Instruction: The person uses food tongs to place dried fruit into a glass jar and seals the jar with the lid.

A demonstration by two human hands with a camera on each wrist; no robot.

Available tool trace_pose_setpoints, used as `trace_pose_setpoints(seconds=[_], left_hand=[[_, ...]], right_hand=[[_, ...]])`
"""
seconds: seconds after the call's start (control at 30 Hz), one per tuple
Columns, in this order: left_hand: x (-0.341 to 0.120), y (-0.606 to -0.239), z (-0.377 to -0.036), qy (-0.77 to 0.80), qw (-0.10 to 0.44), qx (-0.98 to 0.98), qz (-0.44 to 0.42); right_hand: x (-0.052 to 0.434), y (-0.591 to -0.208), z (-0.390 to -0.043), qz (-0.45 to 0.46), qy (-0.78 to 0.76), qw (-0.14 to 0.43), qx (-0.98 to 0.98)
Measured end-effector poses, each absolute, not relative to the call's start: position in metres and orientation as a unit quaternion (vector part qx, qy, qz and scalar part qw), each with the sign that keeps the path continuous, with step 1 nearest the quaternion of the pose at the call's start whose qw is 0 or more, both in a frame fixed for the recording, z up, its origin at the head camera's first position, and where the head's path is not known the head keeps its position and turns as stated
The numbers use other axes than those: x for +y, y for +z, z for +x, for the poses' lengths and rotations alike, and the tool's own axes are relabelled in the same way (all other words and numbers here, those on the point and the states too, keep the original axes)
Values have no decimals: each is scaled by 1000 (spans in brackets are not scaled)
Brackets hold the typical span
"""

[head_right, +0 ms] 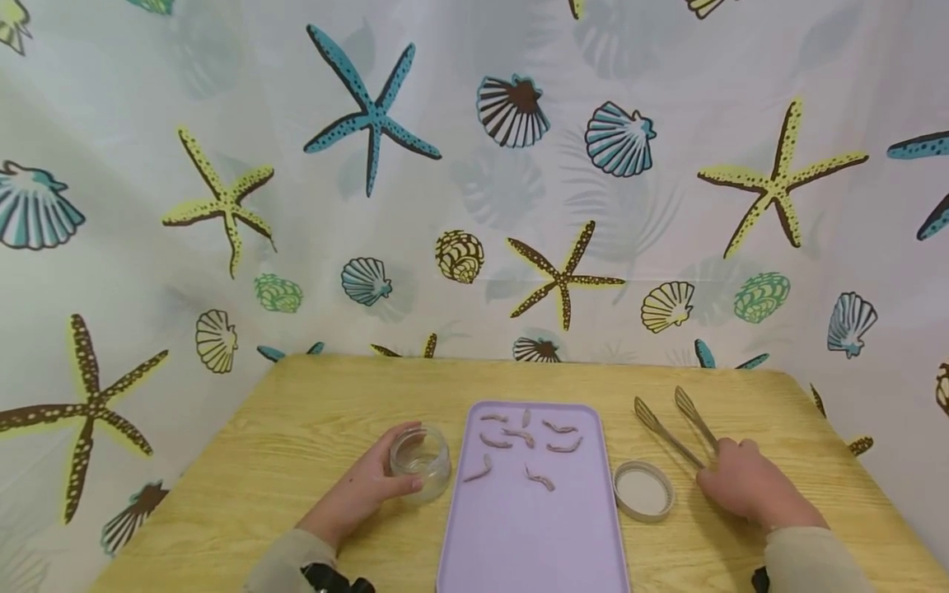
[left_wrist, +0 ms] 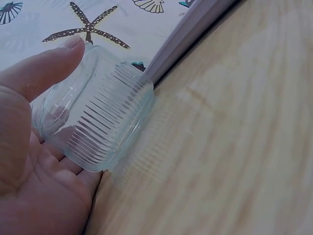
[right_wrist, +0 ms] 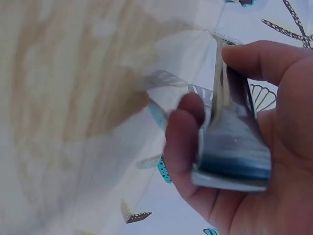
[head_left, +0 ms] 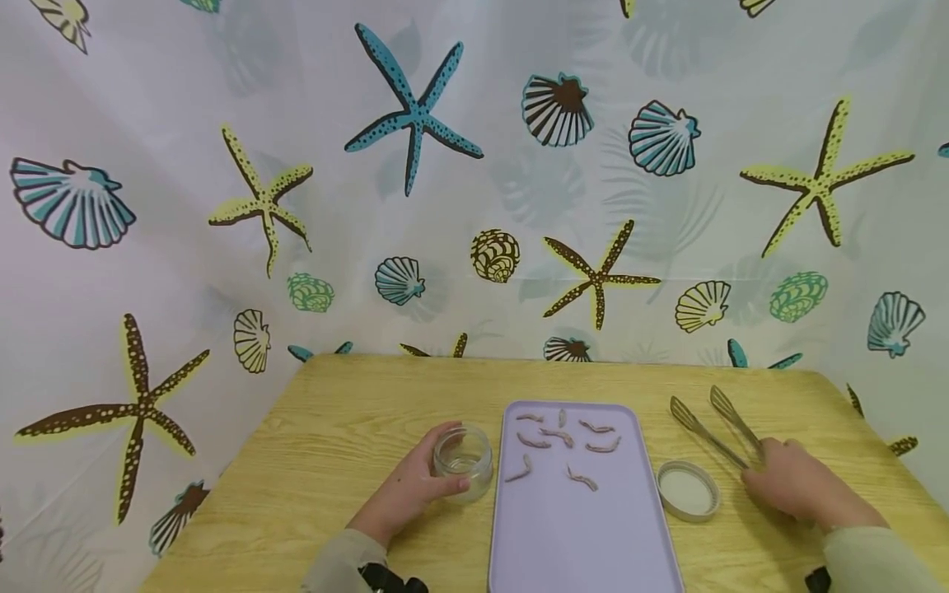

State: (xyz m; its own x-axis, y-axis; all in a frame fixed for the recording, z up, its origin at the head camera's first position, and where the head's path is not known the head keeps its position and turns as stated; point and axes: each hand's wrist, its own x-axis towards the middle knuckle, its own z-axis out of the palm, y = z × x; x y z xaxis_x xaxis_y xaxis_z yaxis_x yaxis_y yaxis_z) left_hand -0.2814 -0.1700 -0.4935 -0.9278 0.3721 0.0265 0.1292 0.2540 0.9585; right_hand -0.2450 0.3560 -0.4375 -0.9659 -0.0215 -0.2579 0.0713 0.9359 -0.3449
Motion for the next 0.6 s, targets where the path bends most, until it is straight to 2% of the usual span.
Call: trace_pose_setpoints(seconds=[0.43,0.6], left_hand=[[-170,-489,-279,601,107,774,165],[-170,-489,-278,599,106,777,162]], right_hand=[[359,-433,-252,-21,-211,103,972],[354,-434,-252,-57,-223,64,971]])
